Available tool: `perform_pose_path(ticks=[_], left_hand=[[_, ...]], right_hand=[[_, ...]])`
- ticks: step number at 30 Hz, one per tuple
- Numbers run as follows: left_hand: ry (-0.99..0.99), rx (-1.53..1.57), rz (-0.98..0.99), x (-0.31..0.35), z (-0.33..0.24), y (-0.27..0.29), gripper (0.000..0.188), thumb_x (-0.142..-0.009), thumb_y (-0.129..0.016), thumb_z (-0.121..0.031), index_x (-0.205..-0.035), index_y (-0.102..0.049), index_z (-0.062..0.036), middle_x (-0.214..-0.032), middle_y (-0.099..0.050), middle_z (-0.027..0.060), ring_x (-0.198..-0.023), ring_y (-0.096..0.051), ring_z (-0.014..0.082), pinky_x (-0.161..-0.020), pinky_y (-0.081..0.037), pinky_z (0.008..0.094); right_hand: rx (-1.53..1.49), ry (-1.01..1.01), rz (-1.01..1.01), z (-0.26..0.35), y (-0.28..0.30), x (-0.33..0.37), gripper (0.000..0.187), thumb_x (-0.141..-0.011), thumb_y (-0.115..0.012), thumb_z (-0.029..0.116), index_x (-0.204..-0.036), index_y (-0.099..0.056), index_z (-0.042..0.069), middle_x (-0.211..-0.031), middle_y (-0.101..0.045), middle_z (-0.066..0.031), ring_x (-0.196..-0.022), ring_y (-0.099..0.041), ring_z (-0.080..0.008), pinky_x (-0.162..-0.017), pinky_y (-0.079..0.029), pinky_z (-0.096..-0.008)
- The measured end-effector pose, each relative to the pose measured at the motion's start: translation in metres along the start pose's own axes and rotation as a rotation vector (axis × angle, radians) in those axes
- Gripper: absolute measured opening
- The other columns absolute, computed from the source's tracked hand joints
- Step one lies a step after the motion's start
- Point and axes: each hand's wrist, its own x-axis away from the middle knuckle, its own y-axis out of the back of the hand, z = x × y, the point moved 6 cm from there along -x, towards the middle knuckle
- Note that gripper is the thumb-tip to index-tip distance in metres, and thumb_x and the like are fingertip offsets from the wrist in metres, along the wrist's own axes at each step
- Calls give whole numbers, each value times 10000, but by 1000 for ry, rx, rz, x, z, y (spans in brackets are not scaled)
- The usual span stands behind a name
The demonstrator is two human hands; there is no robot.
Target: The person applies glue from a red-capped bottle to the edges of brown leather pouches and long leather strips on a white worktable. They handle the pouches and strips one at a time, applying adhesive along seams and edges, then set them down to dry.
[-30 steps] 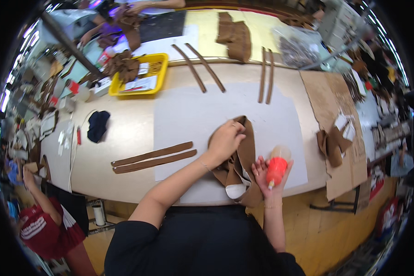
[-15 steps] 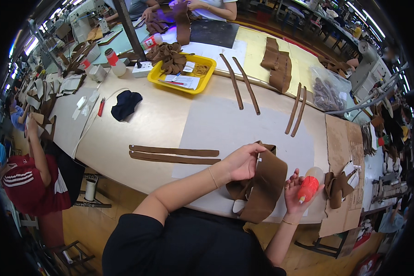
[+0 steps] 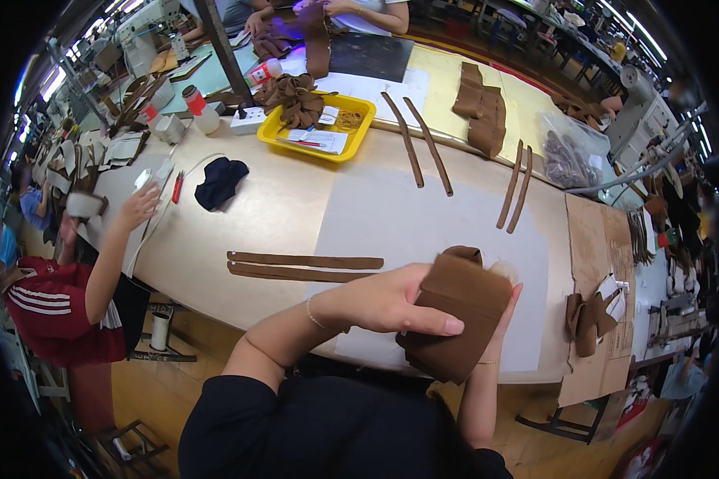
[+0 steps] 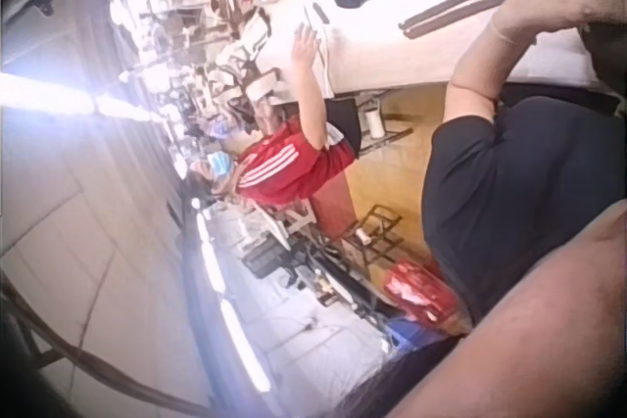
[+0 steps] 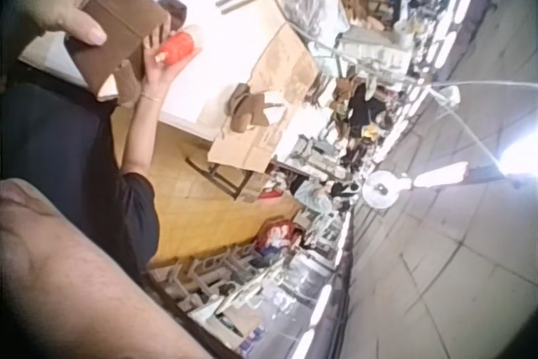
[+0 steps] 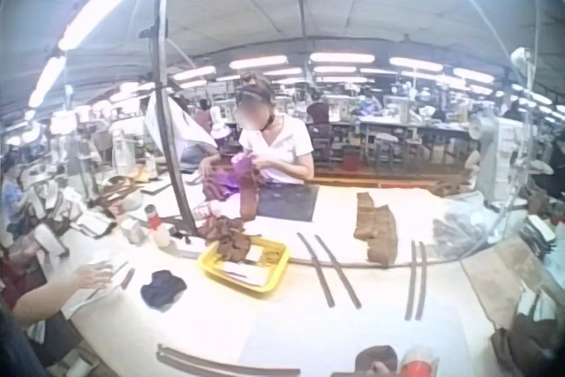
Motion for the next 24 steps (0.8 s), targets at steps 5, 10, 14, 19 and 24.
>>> perform_pose_path(ticks=[5,10,14,19,24], left_hand=[[-63,74,-220,0,4,18,647,-790,-712,-119,-1329,-381,22,-1246,-535,104,-1154,-496,163,-986,-395,305],[-63,201,-433,15,28,40,581,-719,-680,-78,-1243,-463,46,-1173,-571,136,-1070,-558,199,-931,-438,314],[-82,144,-420,13,31,37,523,-733,-672,-82,-1206,-495,55,-1126,-597,121,-1030,-572,181,-900,-450,296],[-72,95,-372,17,32,35,438,-761,-682,-90,-1156,-550,44,-1040,-633,81,-956,-586,138,-830,-464,262],[9,57,-303,13,41,27,427,-776,-713,-91,-1161,-568,23,-1048,-639,60,-936,-578,114,-813,-463,252]], right_hand=[[-142,-22,63,12,18,3,855,-791,-457,747,-1268,-415,39,-1444,-332,-148,-1283,-344,-472,-993,-375,-581],[-11,-19,173,19,19,-4,911,-832,-416,715,-1430,-138,88,-1464,-267,-125,-1249,-351,-533,-972,-397,-604],[0,-7,142,22,17,-21,837,-865,-424,665,-1381,-201,45,-1402,-326,-231,-1193,-435,-513,-954,-451,-560],[19,23,57,24,24,-33,833,-882,-429,637,-1380,-199,10,-1335,-383,-313,-1151,-495,-477,-901,-514,-502],[122,-102,365,35,10,-56,879,-872,-415,661,-1403,-165,7,-1357,-388,-275,-1117,-516,-494,-805,-554,-522]])
